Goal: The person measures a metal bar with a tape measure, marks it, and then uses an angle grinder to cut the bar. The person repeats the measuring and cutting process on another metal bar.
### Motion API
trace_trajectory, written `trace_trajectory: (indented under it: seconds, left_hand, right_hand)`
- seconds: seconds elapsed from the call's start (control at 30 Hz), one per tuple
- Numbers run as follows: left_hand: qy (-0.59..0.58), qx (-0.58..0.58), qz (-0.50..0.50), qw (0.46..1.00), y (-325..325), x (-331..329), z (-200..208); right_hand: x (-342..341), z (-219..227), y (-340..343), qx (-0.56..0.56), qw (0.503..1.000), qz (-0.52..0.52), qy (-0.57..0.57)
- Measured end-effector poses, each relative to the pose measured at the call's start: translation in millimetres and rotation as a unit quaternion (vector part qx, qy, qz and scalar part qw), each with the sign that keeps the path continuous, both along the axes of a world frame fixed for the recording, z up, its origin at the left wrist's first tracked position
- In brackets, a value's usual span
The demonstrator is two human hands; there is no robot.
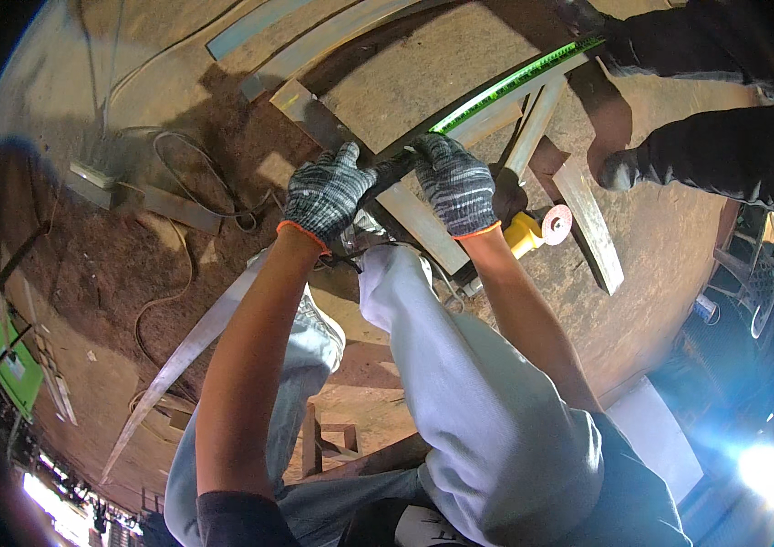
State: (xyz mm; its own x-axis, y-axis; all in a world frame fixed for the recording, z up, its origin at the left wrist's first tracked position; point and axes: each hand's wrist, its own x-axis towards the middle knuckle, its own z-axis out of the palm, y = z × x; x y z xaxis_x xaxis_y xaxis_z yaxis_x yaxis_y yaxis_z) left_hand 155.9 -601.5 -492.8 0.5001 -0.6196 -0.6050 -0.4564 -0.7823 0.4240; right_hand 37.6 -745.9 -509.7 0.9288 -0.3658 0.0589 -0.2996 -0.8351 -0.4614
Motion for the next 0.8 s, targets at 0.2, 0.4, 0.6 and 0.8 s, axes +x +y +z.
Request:
trace_trajectory:
  seconds: [0.2, 0.4, 0.6, 0.8]
  left_hand:
    - [-0.095, 0.004, -0.146, 0.985, 6.4, 0.0, -18.9]
    - [-0.052, 0.034, -0.152, 0.986, 7.8, -1.3, -25.8]
    - [-0.041, 0.023, -0.155, 0.987, 4.4, 0.7, -13.2]
    - [-0.018, 0.029, -0.138, 0.990, 5.8, -0.2, -9.1]
  right_hand:
    - [-13.7, 11.9, 15.4, 0.045, 0.998, -0.024, 0.021]
    - [-16.6, 1.5, 28.1, 0.082, 0.994, -0.062, 0.023]
    - [-16.1, -5.8, 28.4, 0.073, 0.995, -0.061, 0.016]
    - [-16.2, -4.6, 29.3, 0.067, 0.996, -0.047, 0.021]
